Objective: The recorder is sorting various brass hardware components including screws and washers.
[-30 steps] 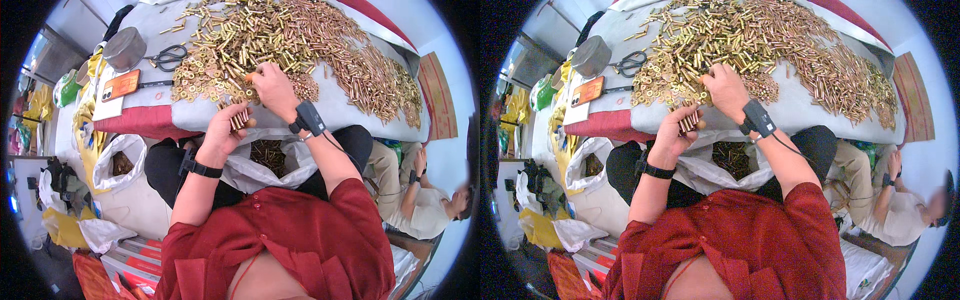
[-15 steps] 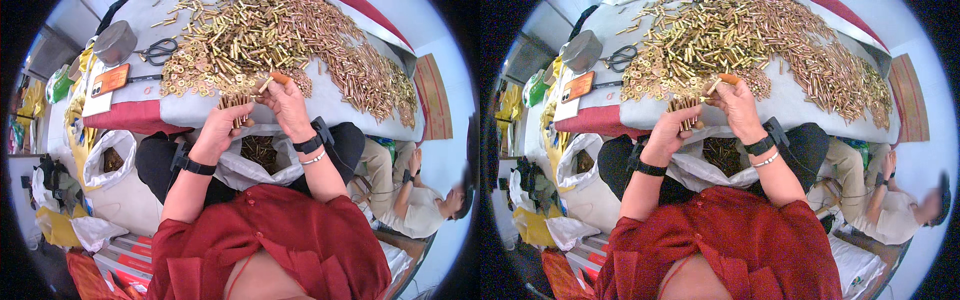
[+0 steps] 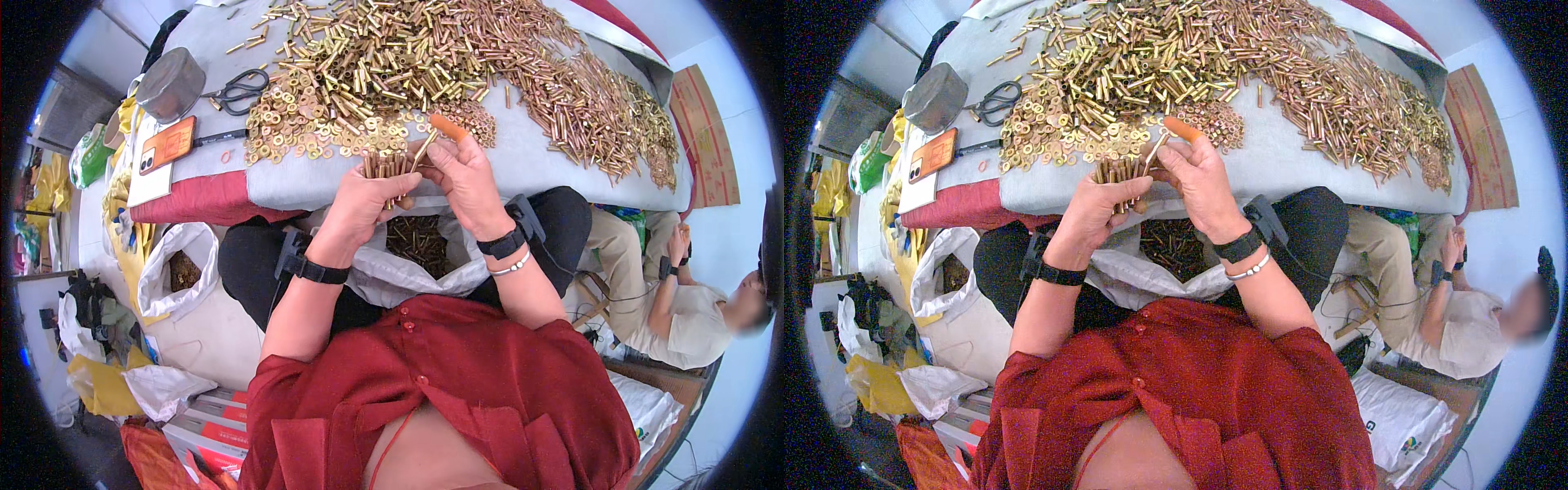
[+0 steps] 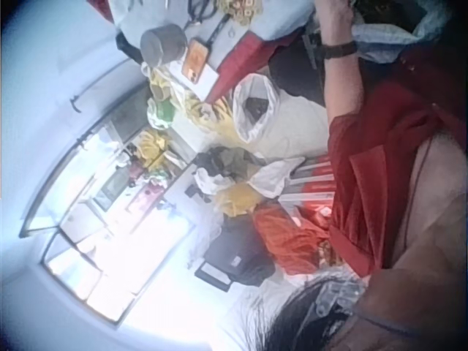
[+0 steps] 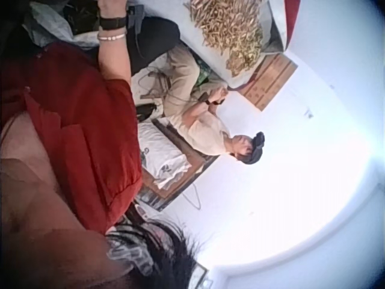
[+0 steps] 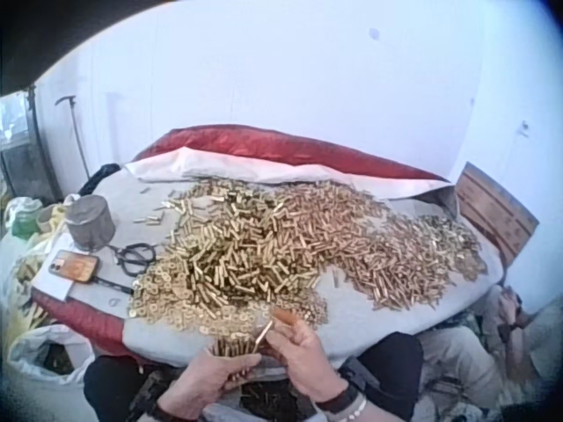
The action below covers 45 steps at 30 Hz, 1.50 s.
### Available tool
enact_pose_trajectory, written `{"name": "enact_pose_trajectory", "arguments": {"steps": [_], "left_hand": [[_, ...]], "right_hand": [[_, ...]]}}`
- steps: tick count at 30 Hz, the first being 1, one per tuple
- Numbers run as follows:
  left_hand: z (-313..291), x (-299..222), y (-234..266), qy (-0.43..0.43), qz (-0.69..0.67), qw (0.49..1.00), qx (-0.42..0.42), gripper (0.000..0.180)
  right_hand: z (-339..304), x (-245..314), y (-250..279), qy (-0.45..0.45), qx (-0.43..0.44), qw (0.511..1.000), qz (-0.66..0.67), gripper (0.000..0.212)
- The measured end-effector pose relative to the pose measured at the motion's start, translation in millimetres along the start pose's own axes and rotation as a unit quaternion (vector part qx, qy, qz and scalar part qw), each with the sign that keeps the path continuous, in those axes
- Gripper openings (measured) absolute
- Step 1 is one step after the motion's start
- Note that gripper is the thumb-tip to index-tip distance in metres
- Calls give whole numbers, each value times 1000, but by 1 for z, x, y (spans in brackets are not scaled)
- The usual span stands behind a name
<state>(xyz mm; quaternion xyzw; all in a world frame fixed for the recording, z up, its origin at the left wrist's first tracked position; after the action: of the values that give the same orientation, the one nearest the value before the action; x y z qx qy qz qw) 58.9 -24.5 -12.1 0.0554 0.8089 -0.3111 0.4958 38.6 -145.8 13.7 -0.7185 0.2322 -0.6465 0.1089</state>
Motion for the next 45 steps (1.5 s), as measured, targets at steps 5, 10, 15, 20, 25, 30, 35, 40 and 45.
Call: {"name": "enact_pose_trajectory", "arguments": {"steps": [5,10,15,20,25,30,35,40,45], "left_hand": [[0,2,2,-3,-15,1000,-7,27],[-1,3,4,1,-19,1000,-7,24],[-2,14,-1,22,-65,998,14,22],[-7,18,-5,46,-61,996,34,19],[-3,12,13,11,-54,998,-21,17],[-3,-1,16,-37,-37,997,-51,18],[-1,-1,17,-53,-25,997,-59,17],[2,1,12,-57,46,997,-37,14],[1,5,2,-37,35,999,-7,12]], "right_hand": [[0,-2,2,-24,-4,1000,0,32],[-1,-7,11,-33,-38,998,-46,28],[-22,-21,9,-80,-48,991,-95,23],[-28,-17,22,-75,-72,970,-219,21],[-10,31,20,194,-146,812,-531,17],[-6,18,-5,255,-120,699,-657,16],[-1,20,2,262,-132,719,-630,10],[-6,10,22,112,-149,913,-363,12],[-22,13,9,164,-115,918,-342,12]]}}
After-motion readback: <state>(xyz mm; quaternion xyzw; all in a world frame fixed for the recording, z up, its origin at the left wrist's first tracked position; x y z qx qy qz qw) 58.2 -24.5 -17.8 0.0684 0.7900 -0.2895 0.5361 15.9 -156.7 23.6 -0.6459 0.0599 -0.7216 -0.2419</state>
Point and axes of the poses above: each hand's wrist, its own z-axis towards the middle knuckle, its own y-axis out of the back of the hand, x = y × z, the point moved 9 cm from there along z, towards the middle knuckle, and after that the axes turned 5 degrees about -y, right-handed, at the moved point
